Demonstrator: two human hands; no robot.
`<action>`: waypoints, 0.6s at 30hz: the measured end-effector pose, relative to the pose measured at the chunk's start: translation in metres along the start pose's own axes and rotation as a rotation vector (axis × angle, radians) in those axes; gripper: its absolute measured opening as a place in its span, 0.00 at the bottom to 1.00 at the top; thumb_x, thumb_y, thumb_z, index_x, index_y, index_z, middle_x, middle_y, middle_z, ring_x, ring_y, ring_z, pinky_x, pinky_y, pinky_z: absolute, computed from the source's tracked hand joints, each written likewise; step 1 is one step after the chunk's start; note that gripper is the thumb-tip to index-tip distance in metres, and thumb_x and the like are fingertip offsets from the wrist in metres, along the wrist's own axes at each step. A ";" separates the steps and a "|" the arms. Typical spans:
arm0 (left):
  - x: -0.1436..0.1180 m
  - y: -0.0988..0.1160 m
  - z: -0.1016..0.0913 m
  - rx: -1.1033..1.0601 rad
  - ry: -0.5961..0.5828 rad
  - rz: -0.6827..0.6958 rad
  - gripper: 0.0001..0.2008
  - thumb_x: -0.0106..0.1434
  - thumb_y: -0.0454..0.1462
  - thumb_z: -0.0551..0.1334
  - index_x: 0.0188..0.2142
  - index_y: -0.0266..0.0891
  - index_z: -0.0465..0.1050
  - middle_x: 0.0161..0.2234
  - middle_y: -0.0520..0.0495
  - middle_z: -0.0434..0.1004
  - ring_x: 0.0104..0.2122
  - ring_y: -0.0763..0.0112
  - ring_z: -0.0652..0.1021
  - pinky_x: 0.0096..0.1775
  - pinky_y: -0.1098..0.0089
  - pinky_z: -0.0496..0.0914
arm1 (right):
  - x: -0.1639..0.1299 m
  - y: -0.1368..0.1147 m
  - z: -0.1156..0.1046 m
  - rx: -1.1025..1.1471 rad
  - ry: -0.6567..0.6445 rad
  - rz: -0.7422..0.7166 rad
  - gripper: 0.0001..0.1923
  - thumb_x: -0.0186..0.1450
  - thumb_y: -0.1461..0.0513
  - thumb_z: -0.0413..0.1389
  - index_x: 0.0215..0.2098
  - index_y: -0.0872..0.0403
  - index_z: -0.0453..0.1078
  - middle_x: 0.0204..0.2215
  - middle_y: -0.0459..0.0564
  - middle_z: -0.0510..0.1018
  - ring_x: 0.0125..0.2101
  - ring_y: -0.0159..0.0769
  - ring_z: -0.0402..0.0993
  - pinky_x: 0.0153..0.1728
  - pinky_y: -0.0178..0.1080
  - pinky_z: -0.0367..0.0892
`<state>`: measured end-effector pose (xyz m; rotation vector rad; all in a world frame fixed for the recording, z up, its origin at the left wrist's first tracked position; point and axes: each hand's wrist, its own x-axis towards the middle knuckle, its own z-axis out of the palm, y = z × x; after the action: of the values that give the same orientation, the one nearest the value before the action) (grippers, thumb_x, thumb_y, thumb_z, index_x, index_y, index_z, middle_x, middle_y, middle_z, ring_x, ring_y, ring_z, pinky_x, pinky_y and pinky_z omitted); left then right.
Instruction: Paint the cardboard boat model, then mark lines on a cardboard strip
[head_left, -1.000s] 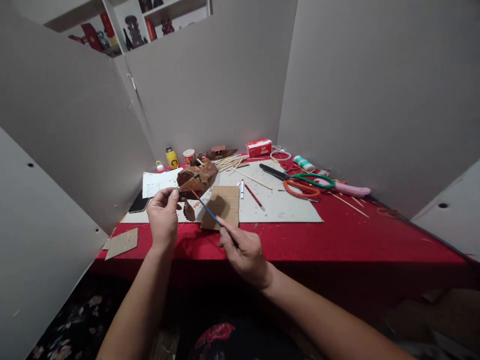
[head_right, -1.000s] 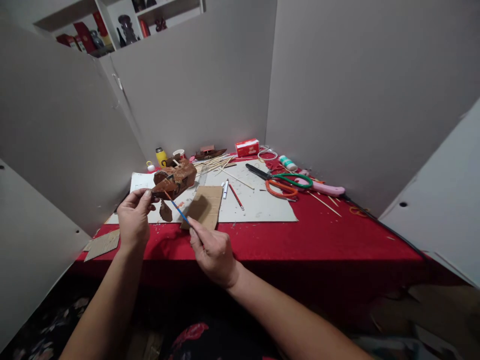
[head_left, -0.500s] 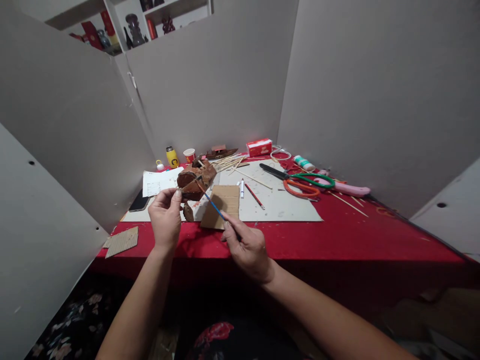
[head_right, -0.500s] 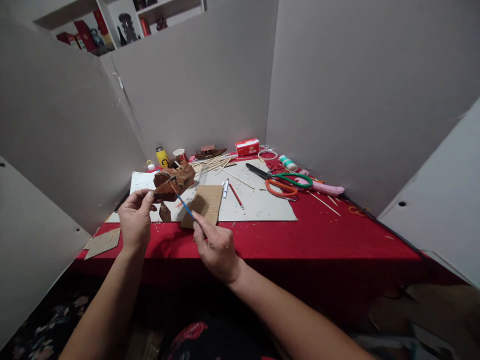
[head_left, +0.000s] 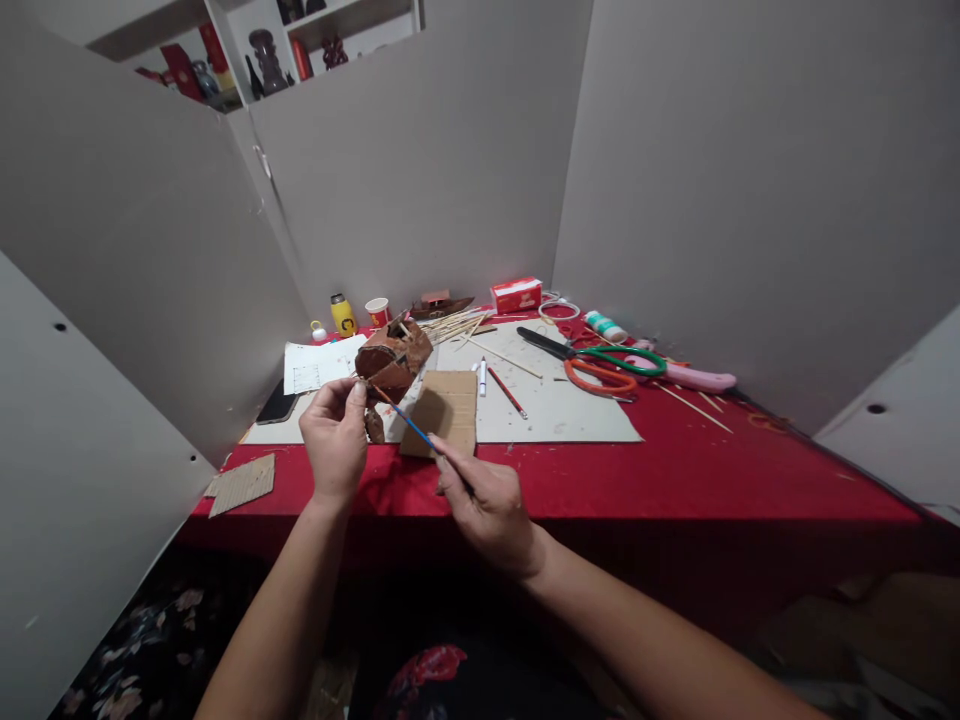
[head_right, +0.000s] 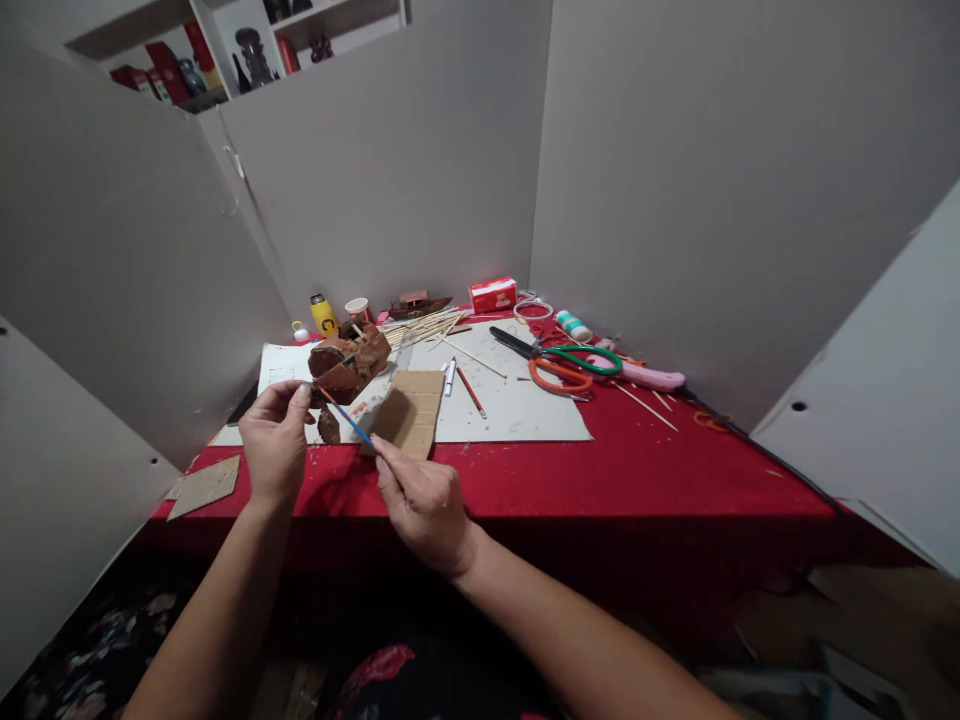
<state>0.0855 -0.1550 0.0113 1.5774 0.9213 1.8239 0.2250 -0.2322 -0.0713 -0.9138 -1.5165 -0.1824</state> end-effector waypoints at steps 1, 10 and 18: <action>0.000 0.000 0.000 0.003 -0.004 0.000 0.06 0.58 0.38 0.66 0.31 0.36 0.76 0.27 0.50 0.78 0.25 0.75 0.75 0.29 0.74 0.70 | 0.000 0.000 0.000 -0.006 0.006 0.008 0.18 0.69 0.68 0.52 0.55 0.59 0.73 0.26 0.52 0.83 0.21 0.32 0.78 0.25 0.32 0.73; -0.001 0.002 0.000 -0.014 0.001 -0.008 0.06 0.57 0.38 0.67 0.31 0.36 0.76 0.26 0.50 0.78 0.24 0.74 0.75 0.29 0.73 0.70 | 0.000 0.004 -0.004 -0.021 0.013 0.002 0.17 0.70 0.67 0.51 0.55 0.59 0.73 0.24 0.50 0.82 0.20 0.31 0.77 0.24 0.31 0.72; 0.004 -0.001 -0.016 -0.128 -0.047 -0.110 0.08 0.56 0.39 0.70 0.32 0.36 0.77 0.25 0.52 0.77 0.24 0.76 0.75 0.26 0.76 0.66 | 0.002 0.014 -0.022 -0.044 0.078 0.098 0.16 0.69 0.68 0.52 0.53 0.57 0.73 0.24 0.49 0.82 0.21 0.30 0.78 0.25 0.31 0.72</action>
<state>0.0691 -0.1531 0.0116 1.4568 0.8359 1.7266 0.2506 -0.2352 -0.0707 -1.0029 -1.3971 -0.1787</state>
